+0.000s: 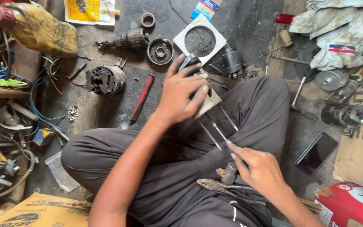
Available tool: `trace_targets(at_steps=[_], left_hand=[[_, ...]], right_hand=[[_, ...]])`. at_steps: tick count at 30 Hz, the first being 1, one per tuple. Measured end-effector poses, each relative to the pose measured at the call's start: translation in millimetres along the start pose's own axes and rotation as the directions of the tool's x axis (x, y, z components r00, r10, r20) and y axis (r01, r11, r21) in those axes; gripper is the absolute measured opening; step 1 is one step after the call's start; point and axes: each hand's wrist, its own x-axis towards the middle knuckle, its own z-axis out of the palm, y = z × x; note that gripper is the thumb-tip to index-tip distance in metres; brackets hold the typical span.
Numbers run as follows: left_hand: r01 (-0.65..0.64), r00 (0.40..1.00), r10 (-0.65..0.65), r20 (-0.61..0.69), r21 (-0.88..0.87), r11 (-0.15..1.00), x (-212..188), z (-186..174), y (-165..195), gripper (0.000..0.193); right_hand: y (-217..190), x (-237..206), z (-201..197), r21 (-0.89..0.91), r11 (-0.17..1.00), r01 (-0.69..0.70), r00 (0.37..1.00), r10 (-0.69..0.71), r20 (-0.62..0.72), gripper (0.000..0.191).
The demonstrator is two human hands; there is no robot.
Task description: The person sits on the workshop floor and disassembles a starter motor. They first scrape the inside of the aluminum housing with a long screwdriver-like tool, then pull the motor apart, remove the end cap, and use pliers to pry and extract the carbon brush assembly and internal components.
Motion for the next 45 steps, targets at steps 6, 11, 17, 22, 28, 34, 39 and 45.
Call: trace_targets(at_steps=[6, 11, 17, 22, 28, 34, 39, 45], left_hand=[[-0.099, 0.993, 0.103, -0.054, 0.057, 0.993, -1, 7, -4, 0.019], [-0.1, 0.992, 0.103, -0.071, 0.037, 0.994, 2, 7, -4, 0.021], [-0.092, 0.993, 0.094, -0.073, 0.038, 0.995, 2, 8, -1, 0.022], [-0.121, 0.986, 0.124, -0.108, 0.03, 0.992, 1, 9, -1, 0.021], [-0.137, 0.984, 0.141, -0.112, 0.04, 0.99, -2, 10, -1, 0.021], [-0.12, 0.986, 0.123, -0.116, 0.031, 0.992, -2, 10, 0, 0.02], [-0.129, 0.985, 0.134, -0.11, 0.054, 0.99, -3, 11, -2, 0.018], [-0.135, 0.981, 0.136, -0.135, 0.015, 0.991, -3, 10, -5, 0.019]], right_hand=[[-2, 1, 9, 0.149, 0.981, -0.123, 0.992, 0.118, 0.039, 0.038], [-10, 15, 13, 0.196, 0.98, 0.032, 0.997, -0.017, -0.078, 0.036], [-17, 17, 11, 0.289, 0.938, -0.191, 0.982, 0.185, 0.048, 0.036], [-17, 11, 10, 0.337, 0.897, -0.287, 0.958, 0.271, 0.093, 0.035], [-17, 10, 19, 0.286, 0.957, -0.051, 0.993, 0.079, -0.087, 0.034], [-24, 8, 19, 0.016, 0.997, -0.071, 0.994, 0.072, -0.083, 0.032], [-25, 9, 19, 0.057, 0.997, -0.051, 0.995, 0.055, -0.079, 0.036], [-28, 7, 24, -0.009, 0.992, -0.122, 0.992, 0.121, -0.046, 0.033]])
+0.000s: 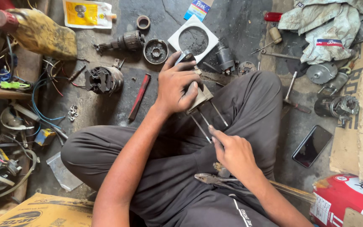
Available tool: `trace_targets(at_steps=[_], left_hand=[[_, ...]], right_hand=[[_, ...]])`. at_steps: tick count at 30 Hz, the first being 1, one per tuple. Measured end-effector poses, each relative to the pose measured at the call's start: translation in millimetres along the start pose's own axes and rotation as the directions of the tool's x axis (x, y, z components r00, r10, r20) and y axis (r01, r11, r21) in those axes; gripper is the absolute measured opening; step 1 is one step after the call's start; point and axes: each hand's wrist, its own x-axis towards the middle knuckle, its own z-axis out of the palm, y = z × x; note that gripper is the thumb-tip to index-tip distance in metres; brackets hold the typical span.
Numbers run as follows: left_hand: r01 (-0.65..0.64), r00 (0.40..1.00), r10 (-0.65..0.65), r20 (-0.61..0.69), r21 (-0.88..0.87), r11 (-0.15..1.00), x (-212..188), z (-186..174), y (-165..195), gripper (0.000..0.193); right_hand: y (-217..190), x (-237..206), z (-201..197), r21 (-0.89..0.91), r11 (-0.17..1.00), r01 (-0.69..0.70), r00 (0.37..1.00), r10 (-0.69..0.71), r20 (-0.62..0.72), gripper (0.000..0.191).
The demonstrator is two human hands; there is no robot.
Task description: The person sits on the workshop floor and disassembles a starter motor. They first scrape the inside of the aluminum housing with a long screwdriver-like tool, then pull the motor apart, remove the end cap, and use pliers to pry and extract the carbon brush assembly and internal components.
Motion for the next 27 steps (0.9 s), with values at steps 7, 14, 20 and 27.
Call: trace_targets(at_steps=[7, 14, 20, 27], left_hand=[[-0.028, 1.0, 0.028, 0.002, 0.021, 0.999, 2.9, -2.0, 2.3, 0.018], [-0.016, 1.0, 0.016, 0.01, 0.021, 1.0, 4.0, -2.6, 1.9, 0.018], [0.012, 1.0, -0.012, 0.029, -0.001, 1.0, 2.6, -1.0, 0.3, 0.017], [-0.004, 1.0, 0.004, 0.001, 0.025, 1.0, 2.2, 0.2, -3.2, 0.018]], right_hand=[[-2.9, -0.2, 0.6, -0.034, 0.999, 0.039, 0.997, -0.041, -0.061, 0.035], [3.5, -0.8, 5.4, -0.047, 0.998, 0.052, 0.996, -0.055, -0.073, 0.036], [3.6, -0.8, 5.0, -0.083, 0.996, 0.045, 0.996, -0.051, -0.079, 0.033], [0.8, -5.9, 7.1, -0.171, 0.984, 0.058, 0.988, -0.081, -0.13, 0.038]])
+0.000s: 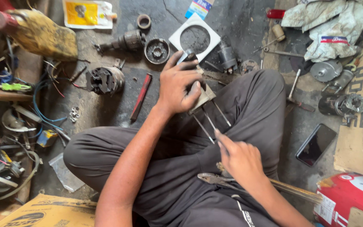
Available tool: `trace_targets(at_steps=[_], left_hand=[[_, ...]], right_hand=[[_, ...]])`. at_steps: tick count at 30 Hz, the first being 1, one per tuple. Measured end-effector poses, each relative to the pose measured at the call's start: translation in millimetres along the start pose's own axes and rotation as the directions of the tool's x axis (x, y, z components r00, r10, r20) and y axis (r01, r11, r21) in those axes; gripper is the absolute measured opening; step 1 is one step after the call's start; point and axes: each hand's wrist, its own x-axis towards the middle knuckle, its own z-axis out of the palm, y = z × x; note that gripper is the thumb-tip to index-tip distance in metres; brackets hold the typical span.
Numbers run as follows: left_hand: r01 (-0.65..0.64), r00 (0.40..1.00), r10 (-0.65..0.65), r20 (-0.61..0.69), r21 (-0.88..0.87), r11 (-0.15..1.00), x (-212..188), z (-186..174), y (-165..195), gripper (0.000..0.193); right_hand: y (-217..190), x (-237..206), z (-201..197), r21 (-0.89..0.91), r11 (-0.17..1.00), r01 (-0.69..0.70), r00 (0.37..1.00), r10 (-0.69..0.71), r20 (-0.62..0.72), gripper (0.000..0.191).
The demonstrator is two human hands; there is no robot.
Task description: The person sits on the workshop floor and disassembles a starter motor. They first scrape the inside of the aluminum housing with a long screwdriver-like tool, then pull the motor apart, remove the end cap, and use pliers to pry and extract the carbon brush assembly and internal components.
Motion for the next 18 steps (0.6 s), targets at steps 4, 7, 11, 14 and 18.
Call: trace_targets(at_steps=[4, 7, 11, 14, 18], left_hand=[[0.0, 1.0, 0.0, 0.013, 0.001, 1.0, -2, 0, 0, 0.017], [-0.005, 1.0, 0.005, 0.016, 0.023, 1.0, -1, 0, -2, 0.016], [-0.005, 1.0, 0.005, 0.008, -0.006, 1.0, 0, 2, -4, 0.016], [0.003, 1.0, -0.002, 0.004, -0.011, 1.0, 0, 2, -5, 0.015], [0.008, 1.0, -0.008, -0.011, -0.004, 1.0, 1, 2, -5, 0.016]], right_hand=[[-2, 1, 9, 0.004, 1.0, -0.023, 0.999, 0.022, 0.026, 0.036], [-3, 0, 12, -0.102, 0.994, -0.034, 0.998, 0.038, 0.04, 0.04], [-5, 0, 13, -0.052, 0.998, -0.029, 0.999, 0.03, 0.016, 0.036], [-6, 2, 13, -0.056, 0.998, -0.02, 1.0, 0.02, 0.004, 0.035], [-7, 1, 12, -0.117, 0.992, -0.052, 0.992, 0.065, 0.112, 0.045]])
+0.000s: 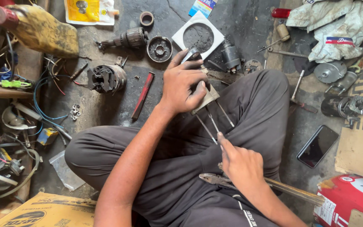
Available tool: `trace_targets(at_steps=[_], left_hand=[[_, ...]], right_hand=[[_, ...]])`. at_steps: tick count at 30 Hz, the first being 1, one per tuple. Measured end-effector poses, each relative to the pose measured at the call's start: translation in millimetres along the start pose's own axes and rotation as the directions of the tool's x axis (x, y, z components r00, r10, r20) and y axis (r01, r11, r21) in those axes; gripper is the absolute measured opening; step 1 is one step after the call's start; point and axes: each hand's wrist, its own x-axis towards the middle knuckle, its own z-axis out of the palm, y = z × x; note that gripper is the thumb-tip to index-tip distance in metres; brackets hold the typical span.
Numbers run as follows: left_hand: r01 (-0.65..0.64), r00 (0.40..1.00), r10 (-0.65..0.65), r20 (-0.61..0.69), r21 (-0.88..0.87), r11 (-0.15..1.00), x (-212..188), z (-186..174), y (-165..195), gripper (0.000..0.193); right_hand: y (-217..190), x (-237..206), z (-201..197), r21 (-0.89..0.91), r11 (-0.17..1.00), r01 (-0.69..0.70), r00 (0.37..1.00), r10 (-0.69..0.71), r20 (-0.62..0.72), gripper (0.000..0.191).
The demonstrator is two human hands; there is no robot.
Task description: The person sits on the workshop floor and disassembles a starter motor. They first scrape the inside of the aluminum housing with a long screwdriver-like tool, then pull the motor apart, remove the end cap, and use pliers to pry and extract the carbon brush assembly and internal components.
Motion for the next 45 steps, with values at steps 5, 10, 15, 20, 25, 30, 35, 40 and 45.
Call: trace_targets(at_steps=[5, 10, 15, 20, 25, 30, 35, 40, 45], left_hand=[[0.0, 1.0, 0.0, 0.012, -0.006, 1.0, -1, 0, 1, 0.015], [-0.006, 1.0, 0.006, 0.002, -0.004, 1.0, 1, 0, -1, 0.018], [0.021, 0.999, -0.021, 0.029, -0.004, 1.0, 0, 0, 1, 0.014], [-0.004, 1.0, 0.004, 0.015, -0.006, 1.0, 3, -1, 2, 0.015], [0.006, 0.999, -0.007, 0.031, 0.002, 1.0, 4, -2, 5, 0.014], [0.01, 0.997, -0.01, 0.074, 0.001, 1.0, 6, -4, 7, 0.013], [0.019, 0.998, -0.018, 0.058, -0.009, 1.0, 7, -2, 7, 0.014], [0.027, 0.999, -0.026, 0.03, -0.042, 0.999, 8, -2, 8, 0.015], [0.016, 0.998, -0.015, 0.058, -0.015, 1.0, 9, -2, 9, 0.015]], right_hand=[[0, -1, 1, 0.026, 0.998, 0.053, 0.993, -0.05, -0.11, 0.04], [1, -3, 1, 0.008, 0.998, 0.064, 0.995, -0.063, -0.077, 0.045], [1, 6, 4, 0.046, 0.998, 0.031, 0.994, -0.026, -0.101, 0.036], [6, 5, -6, 0.129, 0.991, -0.018, 0.999, 0.021, -0.025, 0.036], [12, 14, -16, 0.266, 0.964, -0.016, 1.0, 0.019, -0.007, 0.031], [17, 14, -25, 0.303, 0.953, -0.021, 0.999, 0.012, 0.032, 0.034], [21, 22, -26, 0.394, 0.915, -0.087, 0.993, 0.05, 0.104, 0.031], [35, 24, -26, 0.534, 0.795, -0.286, 0.937, 0.114, 0.332, 0.036], [42, 28, -26, 0.696, 0.713, 0.088, 0.991, -0.133, 0.011, 0.034]])
